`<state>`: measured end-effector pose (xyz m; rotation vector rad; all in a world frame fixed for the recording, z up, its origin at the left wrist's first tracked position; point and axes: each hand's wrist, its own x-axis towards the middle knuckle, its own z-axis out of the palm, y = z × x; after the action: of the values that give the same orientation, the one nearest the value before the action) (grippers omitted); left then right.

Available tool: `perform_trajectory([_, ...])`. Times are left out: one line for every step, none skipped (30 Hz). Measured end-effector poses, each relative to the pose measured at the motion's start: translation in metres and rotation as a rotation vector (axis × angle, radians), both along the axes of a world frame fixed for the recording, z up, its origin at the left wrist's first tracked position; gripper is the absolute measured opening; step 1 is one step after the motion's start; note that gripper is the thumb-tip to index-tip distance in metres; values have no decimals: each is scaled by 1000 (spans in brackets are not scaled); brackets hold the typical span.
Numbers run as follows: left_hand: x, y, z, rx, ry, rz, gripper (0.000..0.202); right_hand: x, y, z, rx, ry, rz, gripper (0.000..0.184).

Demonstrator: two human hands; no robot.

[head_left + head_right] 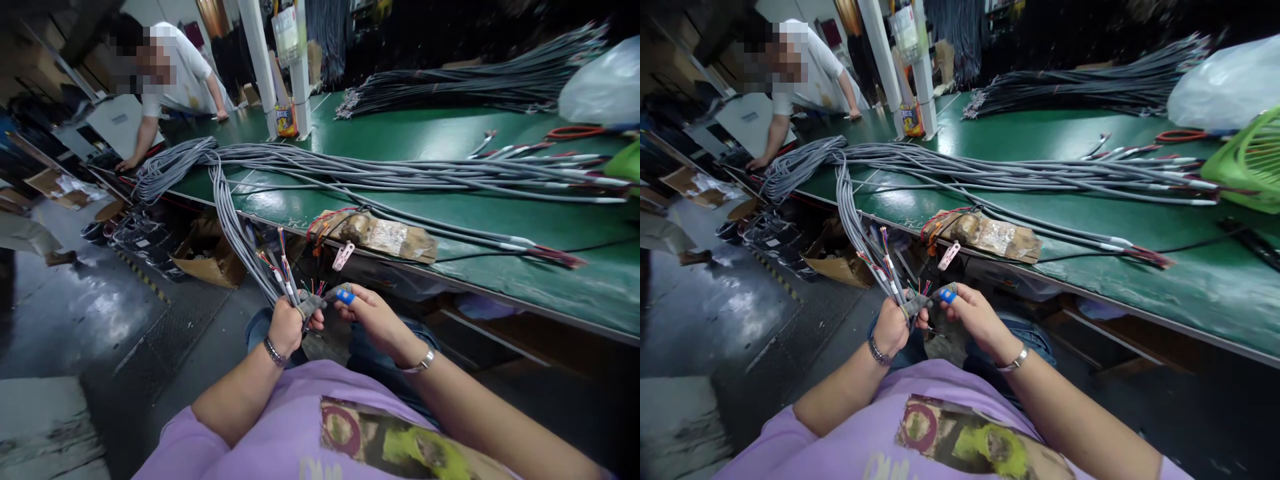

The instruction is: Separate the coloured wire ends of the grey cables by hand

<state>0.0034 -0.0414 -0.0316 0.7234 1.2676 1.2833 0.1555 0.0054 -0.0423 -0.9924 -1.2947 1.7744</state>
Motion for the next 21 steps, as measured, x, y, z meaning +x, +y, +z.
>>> perform_trajectory([0,0,0,-4,8,-4,37,0,1,2,6,-8,9,36])
perform_trajectory([1,0,0,-8,17,-8,37,-1,3,4,19,-18,21,37])
perform_trajectory([1,0,-1,-11,26,-10,37,-3,4,6,38,-31,36,38])
perform_trajectory([2,0,-1,-14,34,-11,37,-4,4,8,58,-43,48,39])
perform_trajectory([2,0,-2,-16,43,-12,38,-6,5,10,75,-50,58,39])
perform_trajectory([2,0,-3,-18,52,-15,38,-8,5,11,85,-52,62,39])
perform_trajectory([2,-1,-4,-19,63,-22,39,-9,5,11,89,-47,59,38])
perform_trajectory([2,-2,-5,-19,78,-31,39,-11,4,11,87,-40,53,37])
perform_trajectory([2,-2,-6,-19,94,-41,39,-11,4,9,78,-32,47,36])
perform_trajectory([1,-3,-6,-16,107,-47,40,-11,4,7,65,-24,38,35])
perform_trajectory([1,-3,-7,-12,115,-44,40,-11,3,5,48,-18,25,33])
perform_trajectory([0,-3,-7,-6,113,-31,40,-10,3,2,25,-13,5,31])
perform_trajectory([0,-3,-6,0,103,-11,40,-8,2,-1,-5,-7,-17,30])
perform_trajectory([0,-2,-6,5,89,13,40,-7,2,-4,-42,1,-43,30])
perform_trajectory([-1,-2,-6,8,74,34,39,-5,1,-6,-83,12,-68,30])
perform_trajectory([-1,-1,-5,8,62,46,38,-4,0,-7,-123,24,-85,31])
perform_trajectory([-1,-1,-5,7,59,47,37,-3,0,-7,-153,33,-94,33])
perform_trajectory([-1,-1,-5,6,63,39,36,-3,-1,-6,-166,38,-99,34])
perform_trajectory([-1,-2,-5,7,75,23,35,-3,-1,-4,-155,37,-98,36])
perform_trajectory([0,-2,-5,9,91,1,34,-4,-1,-2,-123,29,-86,37])
perform_trajectory([0,-3,-5,11,109,-24,35,-6,-1,0,-79,17,-66,38])
